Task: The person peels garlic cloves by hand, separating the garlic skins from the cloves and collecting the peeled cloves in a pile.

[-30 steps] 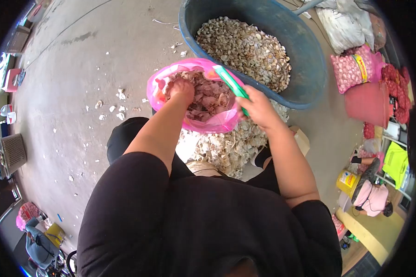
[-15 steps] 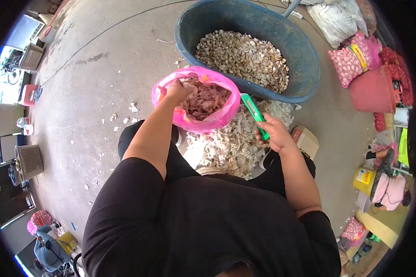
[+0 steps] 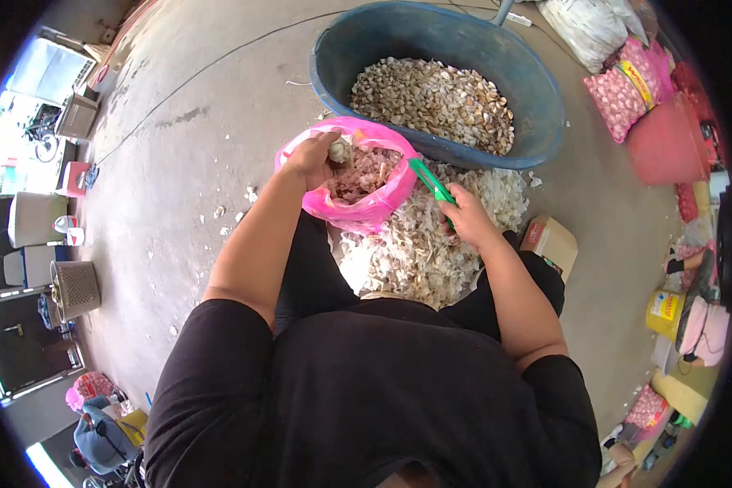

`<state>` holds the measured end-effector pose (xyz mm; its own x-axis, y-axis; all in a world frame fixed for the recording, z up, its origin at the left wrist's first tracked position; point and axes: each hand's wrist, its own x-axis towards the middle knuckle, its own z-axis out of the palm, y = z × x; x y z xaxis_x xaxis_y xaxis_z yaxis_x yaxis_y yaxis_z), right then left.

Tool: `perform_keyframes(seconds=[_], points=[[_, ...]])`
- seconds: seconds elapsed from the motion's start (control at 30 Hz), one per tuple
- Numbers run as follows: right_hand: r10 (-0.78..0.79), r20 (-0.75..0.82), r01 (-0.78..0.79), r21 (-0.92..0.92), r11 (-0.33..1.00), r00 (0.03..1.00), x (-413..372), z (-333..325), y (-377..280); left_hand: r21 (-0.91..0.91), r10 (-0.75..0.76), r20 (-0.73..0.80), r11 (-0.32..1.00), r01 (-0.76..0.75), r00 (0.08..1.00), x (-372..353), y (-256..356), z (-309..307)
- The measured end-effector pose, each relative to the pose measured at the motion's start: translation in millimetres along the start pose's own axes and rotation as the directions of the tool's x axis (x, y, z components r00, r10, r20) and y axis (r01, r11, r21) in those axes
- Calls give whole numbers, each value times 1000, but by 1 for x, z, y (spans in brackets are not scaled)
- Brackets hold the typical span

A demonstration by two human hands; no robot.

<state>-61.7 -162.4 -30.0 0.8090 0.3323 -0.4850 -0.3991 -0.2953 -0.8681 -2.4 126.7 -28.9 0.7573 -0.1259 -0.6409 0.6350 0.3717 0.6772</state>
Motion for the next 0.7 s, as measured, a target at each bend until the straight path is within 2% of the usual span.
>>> perform_keyframes(seconds=[0.1,0.17,0.23,0.3,0.33,0.37,0.47,0.53,0.57,0.6,0.67,0.7], points=[[-121,-57,126,106,986,991,1,-1,5,-38,-33,16,999,33,999,-5,-5,24],[-200,-82,199,-25,980,976,-10,3,-17,-32,-64,7,997,64,998,-26,0,57],[-339,-122,319,-157,935,933,-14,10,-21,-36,-58,141,997,63,988,-1,-19,52],[-410,-152,367,-248,897,899,-15,9,-19,-75,-53,280,994,77,959,9,-27,58],[-444,-161,387,-294,874,881,-15,7,-17,-97,-66,286,991,97,956,7,-27,67],[-452,-189,403,-247,881,872,-14,4,-16,-121,-77,290,986,117,954,5,-28,76],[-213,-209,229,55,972,954,-17,-14,-23,-147,-104,305,977,154,947,18,-38,84],[-232,-227,259,96,961,946,-16,-19,-20,-115,-110,315,981,153,943,15,-37,98],[-250,-236,281,105,954,939,-16,-20,-18,-110,-66,262,989,98,963,11,-37,109],[-267,-244,301,113,947,932,-17,-20,-16,-138,-41,307,987,87,951,15,-39,111],[-302,-297,283,-105,953,906,-21,-20,-15,-196,16,387,978,66,922,24,-41,115],[-336,-315,279,-215,936,888,-20,-19,-12,-156,34,346,988,21,938,27,-43,116]])
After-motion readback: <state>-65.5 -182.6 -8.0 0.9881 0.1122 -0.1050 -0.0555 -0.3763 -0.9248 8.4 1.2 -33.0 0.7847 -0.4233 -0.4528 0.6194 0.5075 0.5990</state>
